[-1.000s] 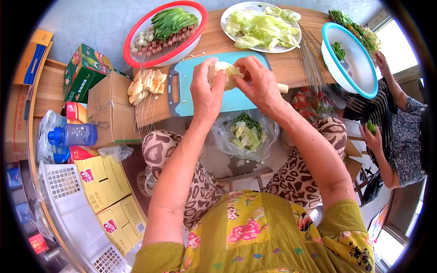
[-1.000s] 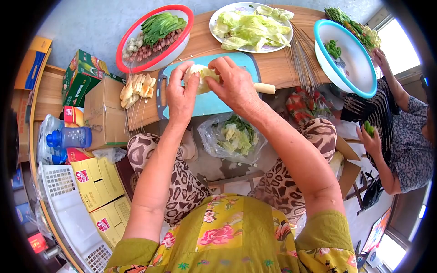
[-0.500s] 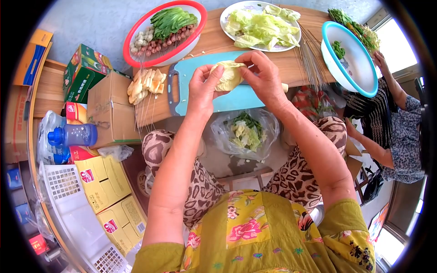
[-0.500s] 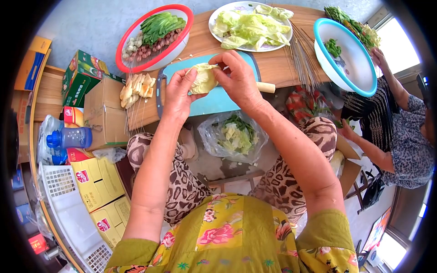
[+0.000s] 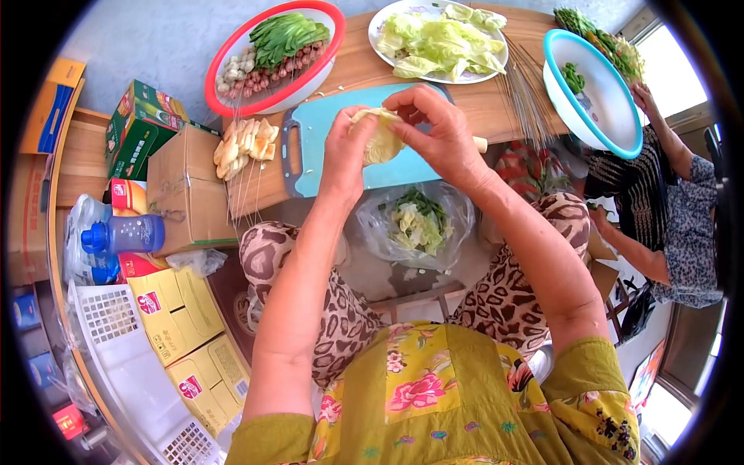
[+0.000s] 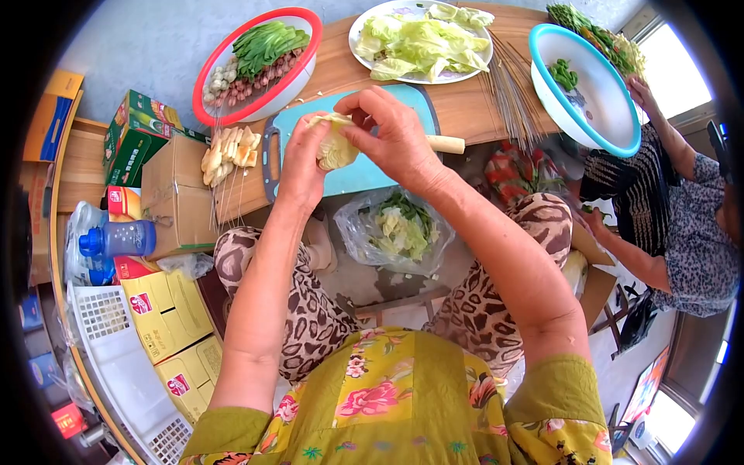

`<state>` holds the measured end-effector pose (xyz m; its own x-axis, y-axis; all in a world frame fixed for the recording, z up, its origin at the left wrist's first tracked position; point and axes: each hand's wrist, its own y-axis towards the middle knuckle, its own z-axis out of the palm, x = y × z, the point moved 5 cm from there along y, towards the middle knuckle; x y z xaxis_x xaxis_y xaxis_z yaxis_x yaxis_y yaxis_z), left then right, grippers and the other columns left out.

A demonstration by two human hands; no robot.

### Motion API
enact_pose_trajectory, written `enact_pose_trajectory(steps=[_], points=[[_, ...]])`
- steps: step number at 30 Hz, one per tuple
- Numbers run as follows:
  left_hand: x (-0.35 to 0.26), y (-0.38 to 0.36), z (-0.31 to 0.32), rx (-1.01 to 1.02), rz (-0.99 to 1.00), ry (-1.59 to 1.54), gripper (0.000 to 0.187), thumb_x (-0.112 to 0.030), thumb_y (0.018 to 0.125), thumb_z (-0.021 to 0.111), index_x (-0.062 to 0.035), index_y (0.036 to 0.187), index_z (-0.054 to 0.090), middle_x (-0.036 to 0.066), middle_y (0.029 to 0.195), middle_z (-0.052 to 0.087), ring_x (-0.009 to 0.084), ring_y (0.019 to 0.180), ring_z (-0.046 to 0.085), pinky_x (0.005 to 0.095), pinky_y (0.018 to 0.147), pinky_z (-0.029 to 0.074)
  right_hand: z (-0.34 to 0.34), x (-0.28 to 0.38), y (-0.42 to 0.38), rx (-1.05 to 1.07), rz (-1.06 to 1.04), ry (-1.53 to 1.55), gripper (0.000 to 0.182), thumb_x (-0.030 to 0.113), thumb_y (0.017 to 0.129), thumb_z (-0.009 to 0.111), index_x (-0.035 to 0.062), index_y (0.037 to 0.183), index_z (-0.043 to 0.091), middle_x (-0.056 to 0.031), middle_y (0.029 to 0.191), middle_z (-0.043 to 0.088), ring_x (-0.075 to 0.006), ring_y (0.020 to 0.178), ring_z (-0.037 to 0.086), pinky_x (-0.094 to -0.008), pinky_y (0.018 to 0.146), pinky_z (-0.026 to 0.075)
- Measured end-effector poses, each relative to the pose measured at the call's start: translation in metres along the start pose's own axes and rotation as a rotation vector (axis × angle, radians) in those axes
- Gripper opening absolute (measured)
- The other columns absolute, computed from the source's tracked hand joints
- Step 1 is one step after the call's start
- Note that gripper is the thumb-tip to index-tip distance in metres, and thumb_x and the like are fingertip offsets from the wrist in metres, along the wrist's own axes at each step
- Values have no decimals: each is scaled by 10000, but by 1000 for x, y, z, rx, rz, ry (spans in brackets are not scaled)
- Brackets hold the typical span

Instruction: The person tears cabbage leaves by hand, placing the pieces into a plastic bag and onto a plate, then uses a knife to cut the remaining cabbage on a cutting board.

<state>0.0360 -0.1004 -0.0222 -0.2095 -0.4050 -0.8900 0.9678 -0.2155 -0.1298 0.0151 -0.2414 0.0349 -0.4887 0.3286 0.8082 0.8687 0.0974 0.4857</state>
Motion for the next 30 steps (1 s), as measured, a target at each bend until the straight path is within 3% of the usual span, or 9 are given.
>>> enact_pose_trajectory(steps=[4, 7, 11, 13, 17, 20, 24, 26, 30], points=[[4, 2, -7, -53, 95, -14, 215, -232, 933, 555, -40, 1026, 523, 46, 945, 593, 89, 833, 575, 238, 713, 492, 4, 4, -6, -31, 36, -198, 186, 72, 757, 697, 46, 904, 585, -76, 826, 555, -209, 715, 587, -327, 637, 485], [3, 4, -8, -83, 168, 15, 216, -248, 943, 548, -39, 998, 527, 41, 918, 603, 90, 816, 582, 243, 702, 496, 6, -8, -9, 6, 141, -114, 161, 72, 768, 693, 38, 880, 582, -87, 814, 557, -218, 696, 585, -324, 628, 484], [0, 2, -7, -107, 179, 23, 251, -288, 945, 549, -41, 986, 533, 40, 918, 612, 87, 787, 593, 235, 684, 500, 2, -4, -7, -17, 119, -85, 116, 72, 809, 663, 18, 864, 576, -83, 788, 575, -188, 647, 592, -311, 582, 477], [-4, 0, -5, -96, 169, 25, 258, -298, 944, 550, -43, 983, 536, 41, 919, 614, 87, 781, 597, 232, 678, 502, 2, -14, -9, 21, 392, 133, 101, 79, 864, 615, -3, 861, 556, -70, 770, 595, -143, 587, 597, -279, 532, 465], [-7, -4, -1, -35, -2, 7, 345, -387, 943, 516, -67, 1072, 525, 55, 970, 633, 125, 817, 631, 271, 617, 529, -8, -28, -4, -13, 525, 334, 112, 97, 900, 581, -6, 906, 538, -54, 775, 604, -114, 541, 591, -247, 516, 462], [-1, -4, -5, -38, -111, -40, 439, -477, 933, 478, -89, 1136, 509, 51, 1011, 639, 144, 853, 642, 300, 576, 536, -11, -39, -4, -59, 613, 511, 205, 122, 894, 608, -4, 1024, 514, -51, 821, 607, -122, 568, 597, -240, 541, 478], [1, -2, -10, -69, -196, -28, 515, -560, 917, 439, -117, 1170, 506, 29, 1041, 638, 149, 873, 638, 325, 581, 531, -6, -35, 2, 58, 469, 499, 268, 149, 872, 647, -9, 1052, 528, -53, 848, 606, -116, 624, 601, -237, 554, 477], [3, -1, -14, -74, -204, -48, 512, -562, 916, 439, -124, 1171, 509, 25, 1043, 638, 150, 878, 635, 331, 593, 528, 2, -40, 0, 106, 293, 346, 313, 177, 846, 683, -6, 1062, 549, -48, 803, 604, -107, 666, 597, -228, 557, 467], [9, -1, -17, -75, -255, -58, 506, -567, 912, 443, -139, 1170, 522, 19, 1049, 639, 154, 894, 625, 343, 619, 520, -3, -38, -5, 304, 501, 138, 240, 168, 854, 664, 0, 992, 563, -41, 747, 601, -99, 639, 599, -224, 549, 457]])
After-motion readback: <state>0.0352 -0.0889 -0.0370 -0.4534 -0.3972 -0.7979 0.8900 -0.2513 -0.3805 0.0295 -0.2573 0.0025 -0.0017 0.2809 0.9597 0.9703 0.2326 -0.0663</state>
